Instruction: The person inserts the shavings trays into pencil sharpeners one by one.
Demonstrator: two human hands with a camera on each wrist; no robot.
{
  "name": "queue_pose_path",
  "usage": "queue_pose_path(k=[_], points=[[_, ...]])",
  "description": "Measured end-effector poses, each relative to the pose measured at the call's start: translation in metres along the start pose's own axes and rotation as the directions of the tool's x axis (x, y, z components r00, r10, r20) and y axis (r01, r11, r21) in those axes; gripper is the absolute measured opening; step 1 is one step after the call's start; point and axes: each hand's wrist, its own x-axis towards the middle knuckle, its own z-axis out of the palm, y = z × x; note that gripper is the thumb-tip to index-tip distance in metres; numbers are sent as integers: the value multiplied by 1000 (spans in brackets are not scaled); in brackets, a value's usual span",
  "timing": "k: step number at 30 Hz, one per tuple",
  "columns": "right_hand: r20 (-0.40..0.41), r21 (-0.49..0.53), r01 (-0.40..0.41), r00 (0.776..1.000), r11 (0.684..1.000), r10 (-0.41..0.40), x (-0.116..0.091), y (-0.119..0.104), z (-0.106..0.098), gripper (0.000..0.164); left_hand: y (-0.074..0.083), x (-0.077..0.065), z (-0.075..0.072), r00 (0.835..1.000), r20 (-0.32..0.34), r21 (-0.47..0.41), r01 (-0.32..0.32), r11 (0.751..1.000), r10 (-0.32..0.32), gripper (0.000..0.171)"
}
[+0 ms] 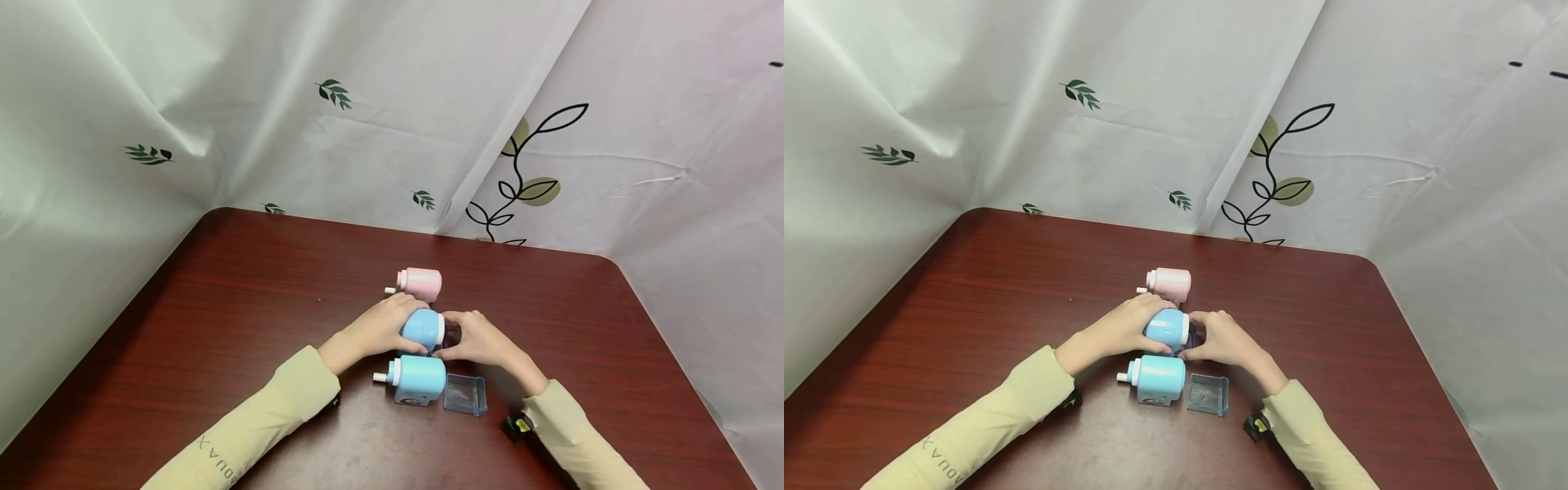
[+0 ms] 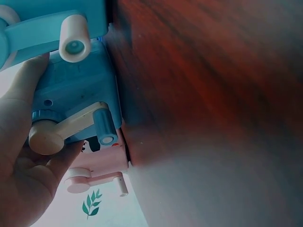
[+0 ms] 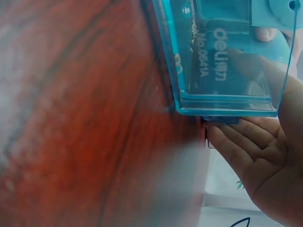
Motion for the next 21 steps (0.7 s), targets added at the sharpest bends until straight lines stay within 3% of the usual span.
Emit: queue_pose_path(k=[10, 21], points=[[-1, 15, -11, 1000, 1000, 11, 0, 0, 1, 50, 0, 0, 1, 1000, -3, 9, -1, 1000, 1, 64], [12, 123, -76, 997, 989, 75, -7, 3, -8, 69, 0, 0, 1, 1000, -8, 6, 0, 1000, 0, 66]])
